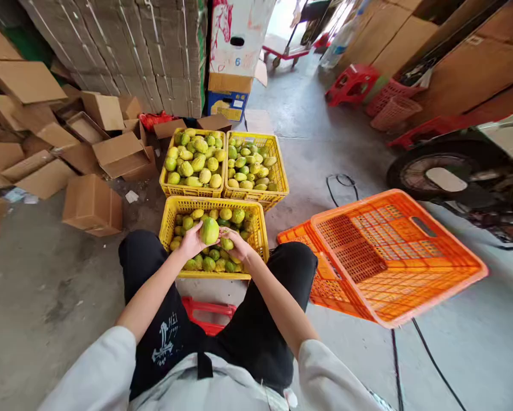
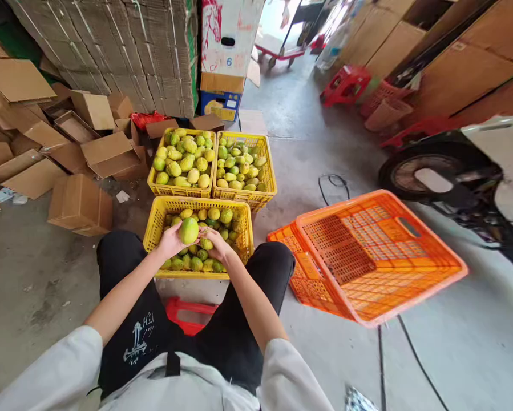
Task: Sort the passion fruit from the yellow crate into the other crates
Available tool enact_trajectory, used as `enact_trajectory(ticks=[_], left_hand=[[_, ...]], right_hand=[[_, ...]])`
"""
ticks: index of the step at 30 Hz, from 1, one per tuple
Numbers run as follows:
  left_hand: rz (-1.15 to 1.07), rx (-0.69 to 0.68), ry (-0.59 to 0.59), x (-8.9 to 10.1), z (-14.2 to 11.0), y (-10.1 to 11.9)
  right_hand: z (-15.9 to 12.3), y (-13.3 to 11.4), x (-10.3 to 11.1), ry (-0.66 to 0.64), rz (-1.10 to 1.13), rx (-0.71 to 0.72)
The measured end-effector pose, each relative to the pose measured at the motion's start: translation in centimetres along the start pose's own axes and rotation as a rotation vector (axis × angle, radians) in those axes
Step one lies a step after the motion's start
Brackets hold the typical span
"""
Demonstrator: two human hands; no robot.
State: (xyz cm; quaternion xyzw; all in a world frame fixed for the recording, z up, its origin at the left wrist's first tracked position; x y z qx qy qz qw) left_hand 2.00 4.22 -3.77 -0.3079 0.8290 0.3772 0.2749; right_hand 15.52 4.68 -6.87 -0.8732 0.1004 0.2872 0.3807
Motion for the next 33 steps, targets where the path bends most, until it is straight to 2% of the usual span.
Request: enact_trajectory(ticks=[6,16,24,28,31,33], left_hand=[[0.022,0.013,-0.06,0.5,0.3,-0.3],[0.022,0.016,-0.059,0.6,0.5,-0.7],[-0.061,-0.172,-0.018,0.5,1.0,-0.4],[-0.096,-0.229,-0.03,1.1,1.3,0.5],[-0.066,-0.168,-0.085,1.0,1.3,0.4],[-0.04,-0.11,-0.077,0.9,1.2,0.2]], right_hand=[[-0.2,0.2,-0.1,-0.011,-0.007,-0.013],[-0.3,0.7,0.3,-0.026,0.048,-0.047],[0.5,0.3,2.0,0.03,0.258,-0.045],[0.5,-0.9,2.2,-0.021,0.298,0.045],[0.3,-1.5,1.8,-0.068,0.334,0.12],[0.3,-1.6,1.4,-0.075,0.346,0.139]])
Point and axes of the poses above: each hand's wrist, its own z-axis towards the middle knuckle, its own x-axis out of the back of the hand, y = z × x, the point moved 6 cm from there along z, towards the middle knuckle, and after that the axes turned 9 degrees about -x, right-handed, at the moved point
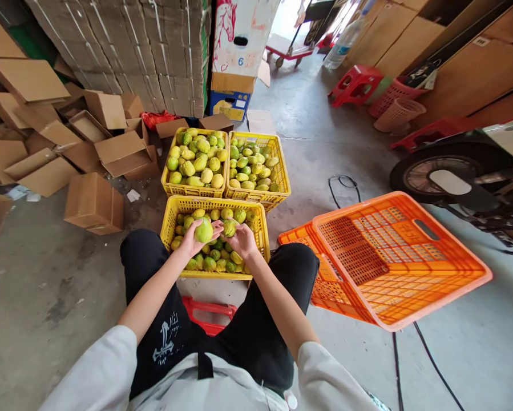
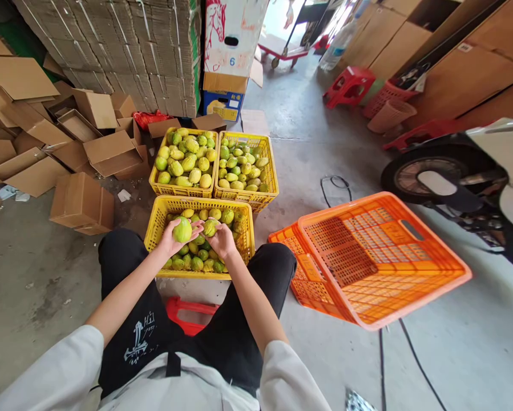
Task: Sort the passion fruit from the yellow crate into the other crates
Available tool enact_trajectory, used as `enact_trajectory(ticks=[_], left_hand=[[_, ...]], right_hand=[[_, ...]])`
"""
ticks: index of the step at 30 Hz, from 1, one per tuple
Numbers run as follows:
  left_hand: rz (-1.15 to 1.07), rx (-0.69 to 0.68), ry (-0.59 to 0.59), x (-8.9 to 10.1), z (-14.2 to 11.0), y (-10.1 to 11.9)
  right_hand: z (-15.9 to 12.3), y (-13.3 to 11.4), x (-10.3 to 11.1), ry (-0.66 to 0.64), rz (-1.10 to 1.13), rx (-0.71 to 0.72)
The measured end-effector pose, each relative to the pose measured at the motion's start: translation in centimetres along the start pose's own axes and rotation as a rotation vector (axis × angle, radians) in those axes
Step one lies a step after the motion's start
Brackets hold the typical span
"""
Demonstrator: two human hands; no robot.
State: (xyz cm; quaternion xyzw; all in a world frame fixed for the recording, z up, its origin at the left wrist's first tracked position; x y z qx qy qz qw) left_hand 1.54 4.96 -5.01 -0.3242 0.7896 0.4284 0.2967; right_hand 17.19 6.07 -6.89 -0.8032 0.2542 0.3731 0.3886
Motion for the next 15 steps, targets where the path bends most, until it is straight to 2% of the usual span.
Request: enact_trajectory(ticks=[4,8,11,15], left_hand=[[-0.023,0.023,0.078,-0.2,-0.3,0.0],[-0.107,0.022,0.049,-0.8,-0.7,0.1],[-0.096,0.043,0.027,-1.1,-0.7,-0.2],[-0.031,0.05,0.08,-0.7,-0.4,-0.3]], right_hand=[[-0.2,0.1,-0.2,0.027,0.008,0.019],[-0.6,-0.2,0.3,0.083,0.078,0.056],[-0.8,-0.4,0.2,0.097,0.051,0.061],[-0.8,0.1,-0.3,0.103,-0.024,0.006]])
Point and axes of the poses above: each hand's wrist, its own z-axis towards the middle knuckle, its own x-axis out of the back of the hand, y = z × x, the point moved 6 cm from there along z, towards the middle knuckle, and after that the axes turned 9 degrees about -x, right-handed, at the moved point
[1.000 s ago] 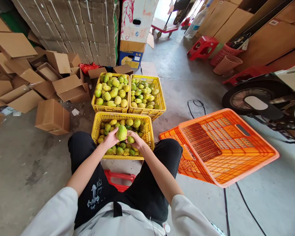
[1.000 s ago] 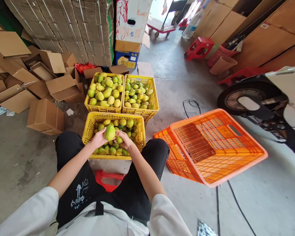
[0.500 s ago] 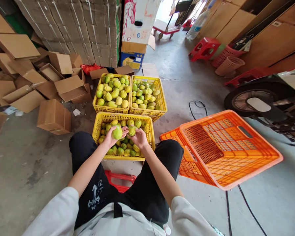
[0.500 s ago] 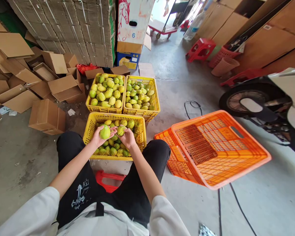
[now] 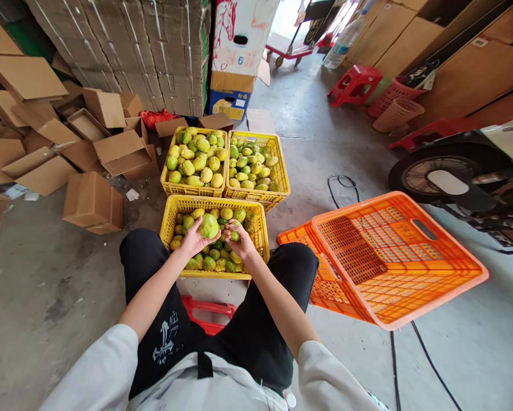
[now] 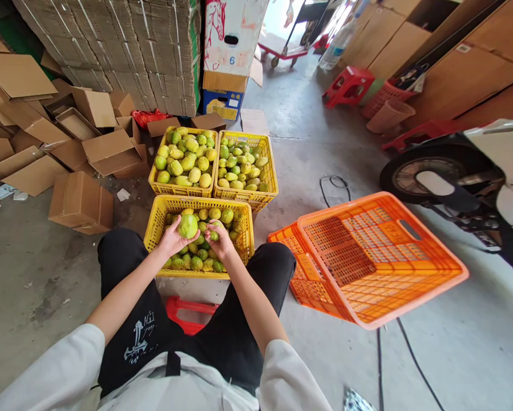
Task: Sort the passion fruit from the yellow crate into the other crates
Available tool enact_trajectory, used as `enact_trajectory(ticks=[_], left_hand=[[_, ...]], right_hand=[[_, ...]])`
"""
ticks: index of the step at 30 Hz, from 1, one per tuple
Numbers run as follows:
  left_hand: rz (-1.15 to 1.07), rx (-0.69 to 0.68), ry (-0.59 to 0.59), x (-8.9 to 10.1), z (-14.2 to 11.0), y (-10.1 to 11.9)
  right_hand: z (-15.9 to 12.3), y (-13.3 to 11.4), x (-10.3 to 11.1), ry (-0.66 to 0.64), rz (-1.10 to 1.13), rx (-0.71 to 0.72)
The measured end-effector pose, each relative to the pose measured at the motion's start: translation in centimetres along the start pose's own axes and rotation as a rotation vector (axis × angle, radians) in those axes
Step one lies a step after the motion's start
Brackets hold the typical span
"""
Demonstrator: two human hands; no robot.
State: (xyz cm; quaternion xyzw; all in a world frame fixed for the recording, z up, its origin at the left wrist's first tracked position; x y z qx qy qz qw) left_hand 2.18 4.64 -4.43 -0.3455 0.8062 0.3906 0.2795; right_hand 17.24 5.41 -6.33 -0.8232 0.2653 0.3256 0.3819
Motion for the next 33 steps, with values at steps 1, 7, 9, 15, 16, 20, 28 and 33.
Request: enact_trajectory(ticks=[1,7,9,15,16,20,28,33], left_hand=[[0.007,-0.009,0.016,0.2,0.1,0.0],[0.023,-0.071,0.074,0.9,0.4,0.2],[0.019,-0.07,0.097,0.9,0.4,0.3],[0.009,-0.075,0.102,0.7,0.2,0.8],[0.006,-0.074,0.093,0.6,0.2,0.8],[-0.014,-0.084,0.085,0.6,0.2,0.9],[0.03,-0.082,0.028,0.4,0.6,0.5],[0.011,-0.101,0.062,1.0,0.7,0.4]], right_hand=[[0.0,0.1,0.0,0.006,-0.013,-0.01],[0.1,0.3,-0.2,-0.013,0.029,-0.047],[0.2,0.3,-0.3,-0.025,0.039,-0.048],[-0.1,0.5,-0.3,-0.011,0.009,-0.036],[-0.1,0.6,-0.2,-0.01,0.008,-0.038],[0.1,0.9,0.2,0.025,0.002,-0.052],[0.4,0.6,1.1,0.129,0.019,-0.011],[0.7,0.3,0.5,0.021,0.061,-0.014]])
Point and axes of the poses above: each hand's wrist, its own z-axis towards the middle knuckle, its own x-axis out of the back of the hand, y = z × x, the point moved 6 cm from there along z, towards the middle knuckle, and after that the axes turned 9 degrees about -x, right-handed, at the moved point
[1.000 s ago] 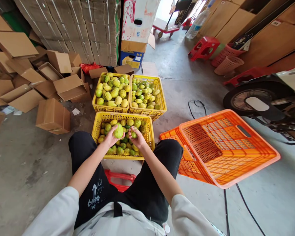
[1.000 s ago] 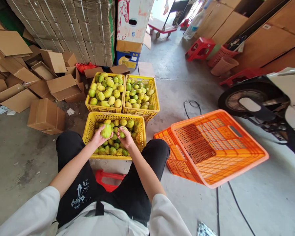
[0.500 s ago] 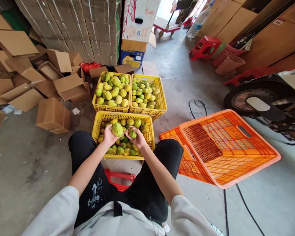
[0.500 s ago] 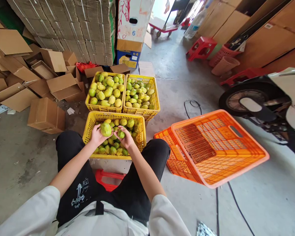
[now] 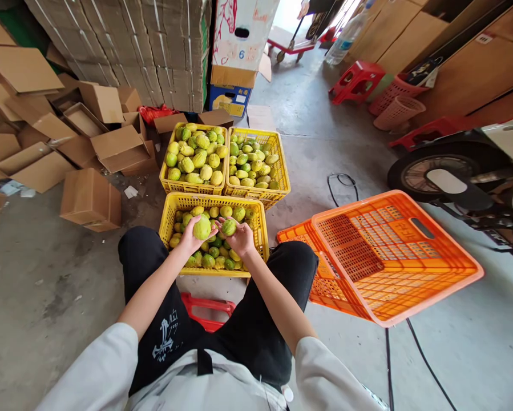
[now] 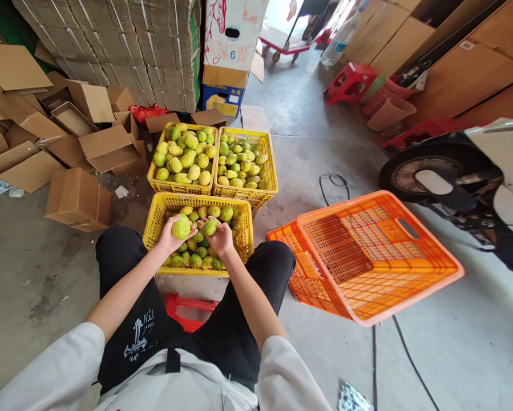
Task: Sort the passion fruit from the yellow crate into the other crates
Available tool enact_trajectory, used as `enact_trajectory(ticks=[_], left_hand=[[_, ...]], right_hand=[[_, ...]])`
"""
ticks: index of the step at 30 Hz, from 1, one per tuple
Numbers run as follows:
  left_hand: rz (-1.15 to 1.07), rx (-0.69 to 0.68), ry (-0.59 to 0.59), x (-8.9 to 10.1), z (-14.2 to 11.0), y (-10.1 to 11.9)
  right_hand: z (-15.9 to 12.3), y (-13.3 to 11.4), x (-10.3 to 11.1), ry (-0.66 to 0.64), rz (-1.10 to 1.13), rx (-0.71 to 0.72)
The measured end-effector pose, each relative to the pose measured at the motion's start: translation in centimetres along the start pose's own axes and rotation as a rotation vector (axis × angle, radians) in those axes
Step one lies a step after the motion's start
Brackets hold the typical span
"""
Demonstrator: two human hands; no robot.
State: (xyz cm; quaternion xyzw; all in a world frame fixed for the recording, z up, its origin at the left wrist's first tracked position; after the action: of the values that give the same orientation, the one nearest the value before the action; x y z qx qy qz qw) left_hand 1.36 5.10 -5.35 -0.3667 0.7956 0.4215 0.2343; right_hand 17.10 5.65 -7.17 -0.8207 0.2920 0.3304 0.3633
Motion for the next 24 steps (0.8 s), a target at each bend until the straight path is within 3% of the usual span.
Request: enact_trajectory(ticks=[3,10,14,21,24], left_hand=[[-0.006,0.003,0.015,0.0,-0.1,0.0],[0.073,0.069,-0.098,-0.7,-0.7,0.1],[0.026,0.079,-0.064,-0.6,-0.7,0.2],[-0.086,0.074,-0.016,-0.6,-0.6,-0.1],[-0.056,0.062,0.039,-0.5,-0.5,-0.2]], right_hand=[[0.0,0.2,-0.2,0.01,-0.038,-0.005],[-0.8,0.4,-0.2,0.011,-0.034,0.01],[-0.8,0.1,-0.1,-0.013,-0.055,0.031],[0.0,-0.1,1.3,0.111,-0.057,0.089],[0.4,0.1,1.8,0.132,-0.007,0.052]])
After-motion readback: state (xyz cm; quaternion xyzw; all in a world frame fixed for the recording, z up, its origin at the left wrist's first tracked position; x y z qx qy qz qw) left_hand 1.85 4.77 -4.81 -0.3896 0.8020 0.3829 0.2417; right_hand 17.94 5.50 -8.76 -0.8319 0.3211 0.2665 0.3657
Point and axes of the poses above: each hand's wrist, its own z-axis towards the middle knuckle, its own x-axis out of the back of the hand, y = z × x, the point moved 6 cm from there along z, towards the middle knuckle, and after that the axes turned 9 degrees about -x, right-handed, at the moved point
